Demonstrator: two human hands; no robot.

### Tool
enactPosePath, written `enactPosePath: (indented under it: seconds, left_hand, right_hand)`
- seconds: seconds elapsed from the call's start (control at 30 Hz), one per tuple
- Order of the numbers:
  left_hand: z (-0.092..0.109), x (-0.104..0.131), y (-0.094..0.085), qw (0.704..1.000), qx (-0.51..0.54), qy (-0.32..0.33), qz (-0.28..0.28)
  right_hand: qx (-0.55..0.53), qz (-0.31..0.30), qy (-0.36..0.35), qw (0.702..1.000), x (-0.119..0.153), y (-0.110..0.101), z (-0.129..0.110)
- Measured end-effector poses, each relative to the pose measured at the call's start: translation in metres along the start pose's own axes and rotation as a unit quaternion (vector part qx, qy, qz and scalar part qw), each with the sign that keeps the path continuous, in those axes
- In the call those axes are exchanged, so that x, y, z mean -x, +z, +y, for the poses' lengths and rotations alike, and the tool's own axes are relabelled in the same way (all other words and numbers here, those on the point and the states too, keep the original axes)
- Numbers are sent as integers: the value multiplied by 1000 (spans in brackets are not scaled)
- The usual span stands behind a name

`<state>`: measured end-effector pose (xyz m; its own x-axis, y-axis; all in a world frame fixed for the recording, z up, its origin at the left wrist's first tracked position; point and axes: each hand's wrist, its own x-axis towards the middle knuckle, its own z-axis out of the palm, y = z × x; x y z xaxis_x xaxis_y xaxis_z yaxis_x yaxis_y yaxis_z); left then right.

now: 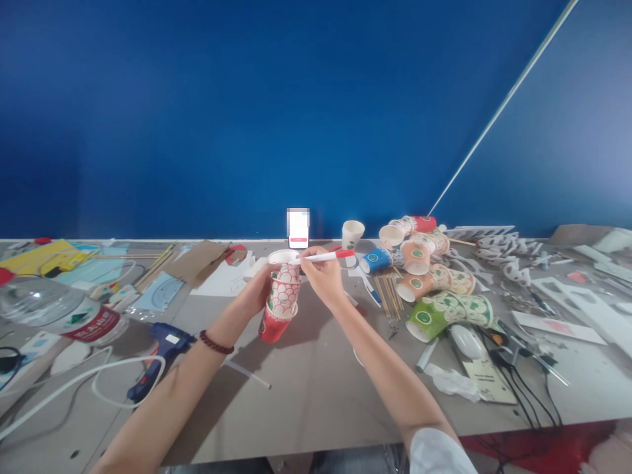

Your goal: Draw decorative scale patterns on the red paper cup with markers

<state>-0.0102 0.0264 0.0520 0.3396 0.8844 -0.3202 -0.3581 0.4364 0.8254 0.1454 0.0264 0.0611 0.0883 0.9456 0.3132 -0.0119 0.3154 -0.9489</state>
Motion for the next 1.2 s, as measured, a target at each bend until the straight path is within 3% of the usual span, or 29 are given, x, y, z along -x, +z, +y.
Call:
enactPosePath:
  seconds: [1.2]
  left_hand:
    - [-1, 1, -2, 997, 44, 4, -57]
  right_hand:
    - [-34, 32, 26, 999, -2, -3, 5]
